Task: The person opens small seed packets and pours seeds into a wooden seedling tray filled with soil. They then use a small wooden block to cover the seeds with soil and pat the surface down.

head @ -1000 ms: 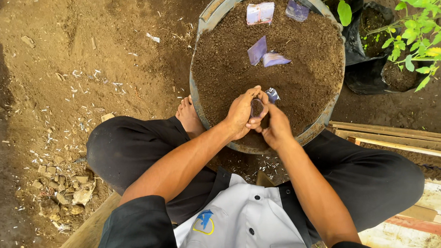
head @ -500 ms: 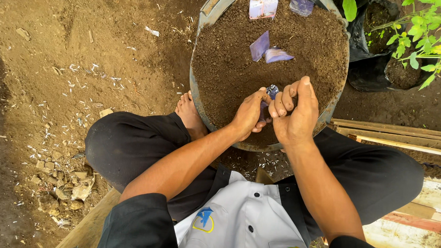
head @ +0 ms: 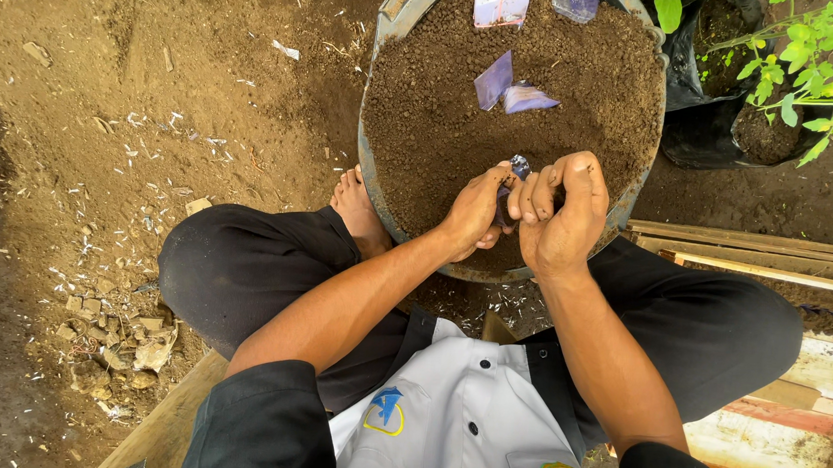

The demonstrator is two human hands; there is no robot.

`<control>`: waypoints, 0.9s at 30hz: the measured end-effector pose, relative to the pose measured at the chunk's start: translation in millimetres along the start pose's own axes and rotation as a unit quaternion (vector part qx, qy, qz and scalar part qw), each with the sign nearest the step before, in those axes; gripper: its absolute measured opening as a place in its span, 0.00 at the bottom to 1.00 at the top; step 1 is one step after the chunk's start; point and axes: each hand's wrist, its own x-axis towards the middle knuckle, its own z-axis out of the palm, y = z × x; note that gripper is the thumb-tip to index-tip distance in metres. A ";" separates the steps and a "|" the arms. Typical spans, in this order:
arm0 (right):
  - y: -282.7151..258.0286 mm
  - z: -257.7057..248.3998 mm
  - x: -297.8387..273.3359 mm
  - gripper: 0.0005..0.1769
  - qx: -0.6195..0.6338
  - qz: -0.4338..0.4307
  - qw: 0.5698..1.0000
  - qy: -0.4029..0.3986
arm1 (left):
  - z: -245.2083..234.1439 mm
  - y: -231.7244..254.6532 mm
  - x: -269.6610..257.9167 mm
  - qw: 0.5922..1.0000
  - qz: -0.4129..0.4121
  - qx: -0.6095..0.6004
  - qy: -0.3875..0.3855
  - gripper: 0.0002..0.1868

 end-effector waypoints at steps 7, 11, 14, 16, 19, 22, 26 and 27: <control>15.9 -11.6 -3.8 0.22 -0.055 -0.078 0.994 -0.054 | -3.6 -18.1 16.4 0.999 0.027 -0.029 -0.010 0.18; -12.9 -1.1 -9.9 0.24 -0.181 -0.125 0.968 -0.121 | -1.6 8.4 -4.4 0.999 0.043 0.000 -0.027 0.20; -28.8 -7.2 -16.4 0.13 -0.414 -0.175 0.891 -0.061 | -6.0 -2.4 11.1 0.994 0.061 -0.094 -0.008 0.22; -25.0 -20.8 -25.4 0.09 -0.508 -0.076 0.856 -0.057 | -4.6 -2.2 17.1 0.980 0.075 -0.185 0.024 0.23; -30.9 0.8 -32.5 0.20 -0.597 0.068 0.794 -0.094 | -5.1 -5.5 17.8 0.963 0.081 -0.257 0.009 0.24; -10.1 0.6 -31.8 0.26 -0.584 0.006 0.809 -0.063 | 6.4 -4.1 12.4 0.953 0.132 -0.271 -0.025 0.25; -7.2 7.9 -19.4 0.28 -0.595 0.022 0.803 -0.028 | 0.3 -17.9 35.8 0.950 0.128 -0.284 -0.013 0.27; -9.1 11.7 -15.8 0.28 -0.595 0.025 0.803 -0.026 | -2.6 -21.2 40.9 0.945 0.141 -0.292 -0.036 0.28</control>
